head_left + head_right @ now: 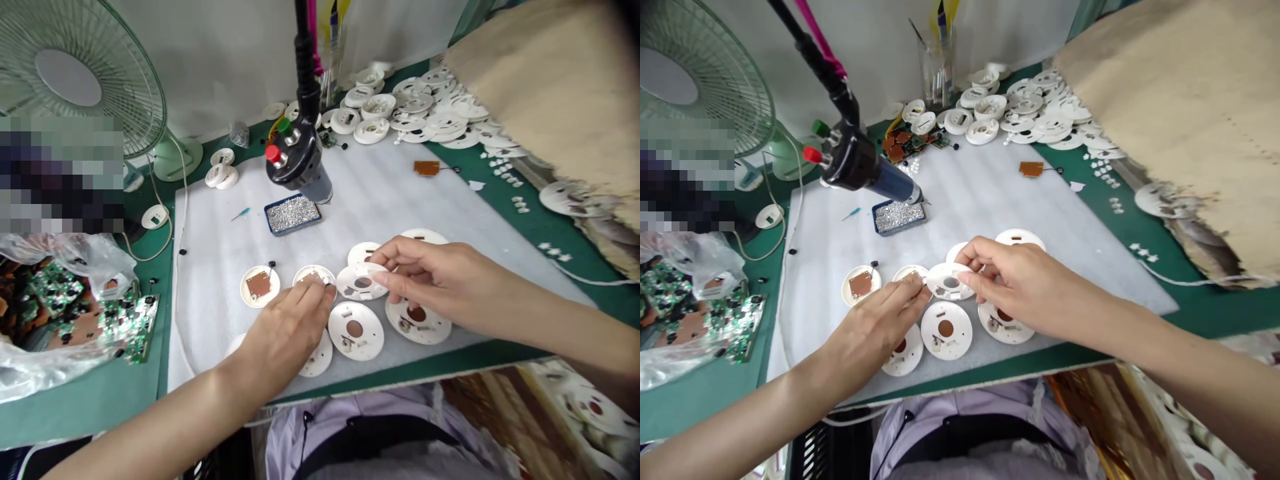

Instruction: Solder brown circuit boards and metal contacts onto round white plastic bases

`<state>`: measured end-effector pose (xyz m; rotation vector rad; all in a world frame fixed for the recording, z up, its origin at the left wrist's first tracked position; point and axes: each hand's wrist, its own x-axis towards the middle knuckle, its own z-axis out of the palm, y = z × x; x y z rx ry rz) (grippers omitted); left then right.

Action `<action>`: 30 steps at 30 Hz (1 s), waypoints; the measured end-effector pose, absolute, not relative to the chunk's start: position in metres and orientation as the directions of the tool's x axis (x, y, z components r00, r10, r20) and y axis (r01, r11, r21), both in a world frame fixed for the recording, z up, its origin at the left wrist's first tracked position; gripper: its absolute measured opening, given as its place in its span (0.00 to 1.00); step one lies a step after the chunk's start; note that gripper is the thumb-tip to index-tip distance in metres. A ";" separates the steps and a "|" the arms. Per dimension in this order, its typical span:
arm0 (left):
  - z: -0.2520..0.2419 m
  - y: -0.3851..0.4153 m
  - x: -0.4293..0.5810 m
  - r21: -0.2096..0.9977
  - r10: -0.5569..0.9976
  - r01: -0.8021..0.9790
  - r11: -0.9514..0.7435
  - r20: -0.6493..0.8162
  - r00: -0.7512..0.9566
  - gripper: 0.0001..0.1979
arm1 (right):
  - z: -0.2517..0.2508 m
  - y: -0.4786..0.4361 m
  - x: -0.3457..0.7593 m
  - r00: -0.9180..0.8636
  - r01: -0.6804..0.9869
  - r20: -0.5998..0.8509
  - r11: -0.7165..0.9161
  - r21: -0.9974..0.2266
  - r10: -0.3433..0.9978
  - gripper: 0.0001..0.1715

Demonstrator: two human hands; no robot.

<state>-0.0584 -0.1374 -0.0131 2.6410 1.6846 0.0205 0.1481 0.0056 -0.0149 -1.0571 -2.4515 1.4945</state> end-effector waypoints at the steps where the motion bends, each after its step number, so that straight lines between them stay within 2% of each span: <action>1: -0.011 -0.135 -0.060 0.062 0.915 0.914 -0.400 -0.024 0.402 0.18 | -0.016 0.005 0.148 -0.749 0.519 -0.291 0.254 -0.816 0.595 0.32; 4: -0.004 -0.127 -0.067 0.270 0.922 0.895 -0.355 -0.057 0.383 0.11 | -0.017 0.006 0.145 -0.729 0.518 -0.292 0.221 -0.826 0.618 0.33; 6: -0.002 -0.127 -0.073 0.409 0.934 0.851 -0.330 0.012 0.356 0.08 | -0.016 0.007 0.144 -0.718 0.521 -0.260 0.252 -0.815 0.645 0.32; 8: -0.003 -0.129 -0.077 0.448 0.959 0.849 -0.281 0.111 0.259 0.08 | -0.015 0.009 0.141 -0.716 0.534 -0.266 0.261 -0.804 0.645 0.34; 11: -0.012 -0.133 -0.078 0.328 0.971 0.924 -0.198 0.194 0.139 0.20 | -0.015 0.009 0.128 -0.756 0.516 -0.290 0.262 -0.815 0.588 0.32; 14: -0.021 -0.131 -0.077 0.248 0.970 0.947 -0.203 0.187 0.158 0.30 | -0.016 0.005 0.106 -0.817 0.466 -0.262 0.320 -0.825 0.514 0.23; 22: -0.031 -0.125 -0.077 0.330 0.967 0.924 -0.195 0.220 0.125 0.44 | -0.016 0.003 0.095 -0.851 0.451 -0.251 0.393 -0.802 0.462 0.21; 25: -0.032 -0.126 -0.075 0.294 0.963 0.942 -0.161 0.255 0.085 0.39 | -0.013 0.009 0.095 -0.872 0.440 -0.235 0.478 -0.760 0.429 0.18; 28: -0.027 -0.132 -0.070 0.135 0.942 0.976 -0.171 0.314 0.121 0.23 | -0.014 0.017 0.092 -0.888 0.416 -0.165 0.597 -0.686 0.429 0.15; 30: -0.023 -0.138 -0.065 0.025 0.935 0.975 -0.220 0.290 0.203 0.13 | -0.017 0.017 0.094 -0.890 0.409 -0.111 0.664 -0.626 0.443 0.14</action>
